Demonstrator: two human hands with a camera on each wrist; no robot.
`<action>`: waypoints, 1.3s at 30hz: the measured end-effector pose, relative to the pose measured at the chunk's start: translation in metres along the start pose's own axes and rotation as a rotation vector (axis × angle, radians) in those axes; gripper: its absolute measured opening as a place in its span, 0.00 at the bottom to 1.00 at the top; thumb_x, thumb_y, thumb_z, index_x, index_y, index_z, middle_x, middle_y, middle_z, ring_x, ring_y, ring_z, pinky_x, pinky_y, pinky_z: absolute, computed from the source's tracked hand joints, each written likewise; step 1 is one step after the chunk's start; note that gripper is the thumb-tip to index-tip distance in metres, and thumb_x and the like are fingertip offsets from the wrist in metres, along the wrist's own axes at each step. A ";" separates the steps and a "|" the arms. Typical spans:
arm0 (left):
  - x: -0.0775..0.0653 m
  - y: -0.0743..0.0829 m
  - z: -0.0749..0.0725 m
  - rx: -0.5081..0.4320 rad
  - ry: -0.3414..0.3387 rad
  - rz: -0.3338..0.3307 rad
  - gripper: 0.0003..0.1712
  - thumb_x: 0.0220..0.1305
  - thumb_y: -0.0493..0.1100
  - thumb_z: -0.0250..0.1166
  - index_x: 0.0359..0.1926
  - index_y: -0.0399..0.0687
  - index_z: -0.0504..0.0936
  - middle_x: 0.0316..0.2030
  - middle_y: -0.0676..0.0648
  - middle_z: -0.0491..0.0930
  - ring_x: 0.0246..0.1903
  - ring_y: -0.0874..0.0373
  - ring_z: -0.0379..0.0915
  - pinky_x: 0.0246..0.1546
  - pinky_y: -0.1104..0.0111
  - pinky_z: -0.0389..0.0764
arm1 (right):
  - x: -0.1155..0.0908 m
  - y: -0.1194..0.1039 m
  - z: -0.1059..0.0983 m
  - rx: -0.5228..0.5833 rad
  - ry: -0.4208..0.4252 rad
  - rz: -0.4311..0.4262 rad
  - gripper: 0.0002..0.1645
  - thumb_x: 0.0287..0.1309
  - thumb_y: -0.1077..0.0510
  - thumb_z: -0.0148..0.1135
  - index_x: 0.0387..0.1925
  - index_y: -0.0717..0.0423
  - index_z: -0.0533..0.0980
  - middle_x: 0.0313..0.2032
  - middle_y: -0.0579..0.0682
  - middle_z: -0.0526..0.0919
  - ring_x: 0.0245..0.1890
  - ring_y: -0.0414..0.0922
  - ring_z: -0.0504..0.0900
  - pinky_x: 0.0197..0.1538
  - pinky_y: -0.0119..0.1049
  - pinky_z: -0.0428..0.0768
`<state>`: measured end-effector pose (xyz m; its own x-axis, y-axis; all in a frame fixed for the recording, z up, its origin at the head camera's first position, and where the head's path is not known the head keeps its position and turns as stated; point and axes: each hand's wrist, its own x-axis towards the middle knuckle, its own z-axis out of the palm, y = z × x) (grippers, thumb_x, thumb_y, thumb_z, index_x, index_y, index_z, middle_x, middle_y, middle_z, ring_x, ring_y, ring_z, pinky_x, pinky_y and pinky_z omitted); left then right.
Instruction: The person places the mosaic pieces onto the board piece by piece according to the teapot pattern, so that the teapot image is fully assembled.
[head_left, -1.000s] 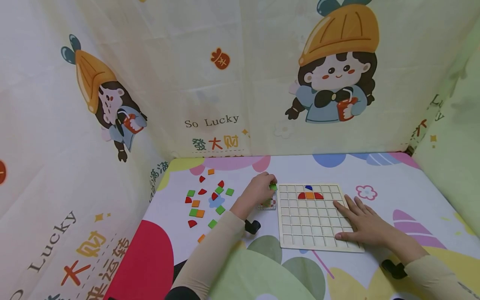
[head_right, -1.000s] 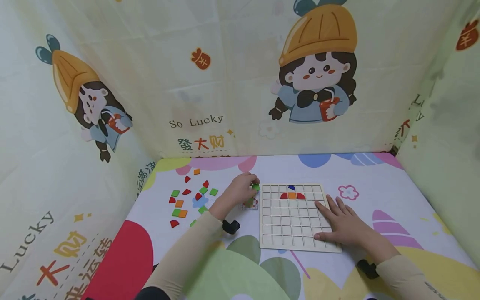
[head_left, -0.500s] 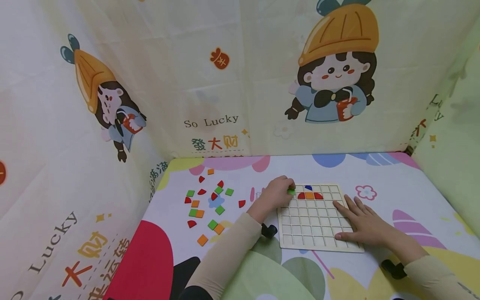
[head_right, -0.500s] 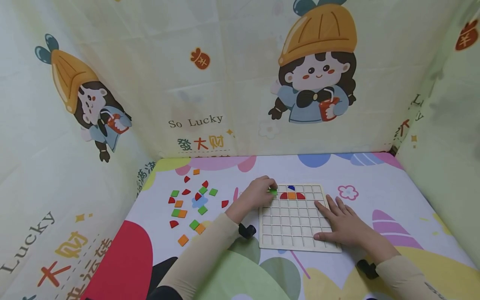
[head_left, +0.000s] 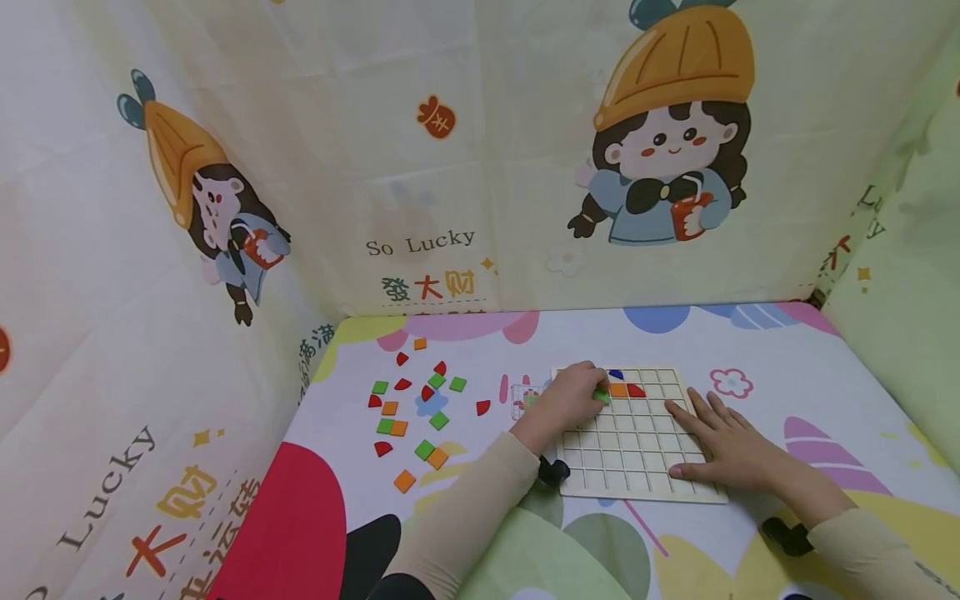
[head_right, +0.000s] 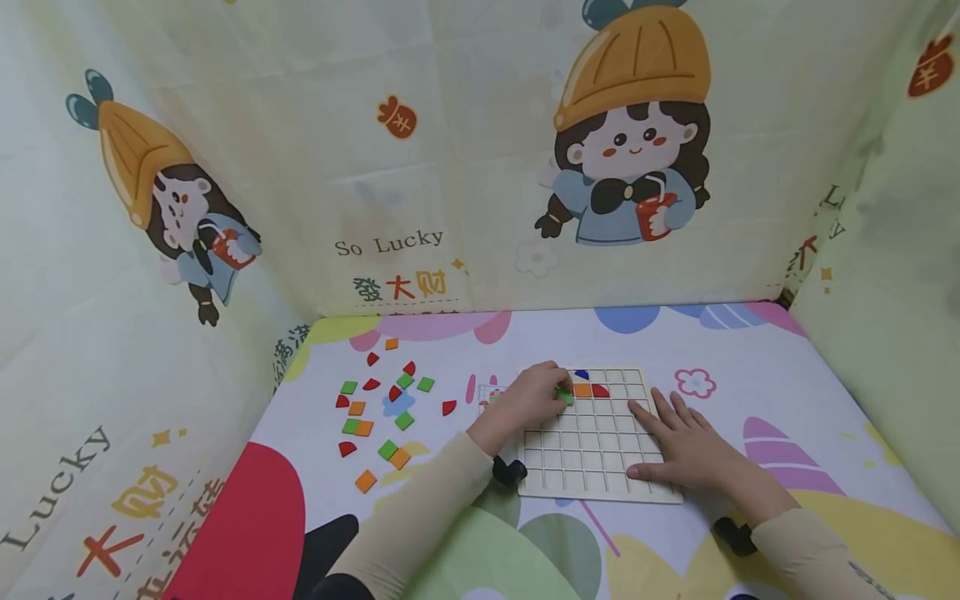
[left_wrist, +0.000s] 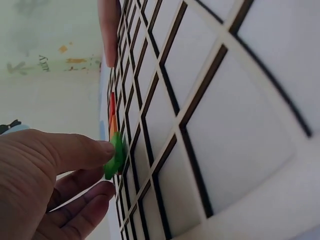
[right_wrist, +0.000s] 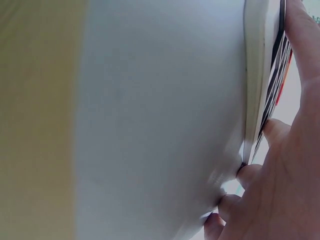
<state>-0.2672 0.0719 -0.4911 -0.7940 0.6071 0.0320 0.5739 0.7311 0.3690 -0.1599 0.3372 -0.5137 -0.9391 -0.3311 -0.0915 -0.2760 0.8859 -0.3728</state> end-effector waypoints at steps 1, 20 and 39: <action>0.000 0.001 0.001 0.001 0.000 0.003 0.08 0.68 0.40 0.68 0.46 0.56 0.85 0.41 0.58 0.78 0.39 0.65 0.70 0.48 0.77 0.76 | 0.000 0.000 0.000 -0.001 0.001 -0.002 0.65 0.52 0.24 0.68 0.82 0.44 0.51 0.79 0.71 0.47 0.78 0.75 0.41 0.71 0.76 0.46; 0.004 0.006 0.005 0.192 0.000 0.048 0.04 0.72 0.47 0.65 0.43 0.58 0.85 0.37 0.59 0.82 0.39 0.64 0.72 0.45 0.75 0.75 | 0.000 0.001 -0.001 -0.013 0.010 -0.009 0.65 0.53 0.24 0.67 0.82 0.44 0.51 0.79 0.71 0.47 0.78 0.75 0.41 0.71 0.76 0.47; 0.017 0.008 0.017 0.526 -0.066 0.067 0.25 0.83 0.51 0.41 0.74 0.66 0.70 0.76 0.60 0.64 0.75 0.58 0.57 0.68 0.62 0.70 | 0.000 0.001 0.001 -0.006 0.011 -0.009 0.65 0.53 0.24 0.67 0.82 0.43 0.51 0.79 0.71 0.47 0.78 0.75 0.41 0.71 0.75 0.47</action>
<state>-0.2726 0.0932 -0.5038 -0.7476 0.6637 -0.0254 0.6594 0.7372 -0.1474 -0.1603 0.3377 -0.5151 -0.9386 -0.3360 -0.0783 -0.2861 0.8848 -0.3679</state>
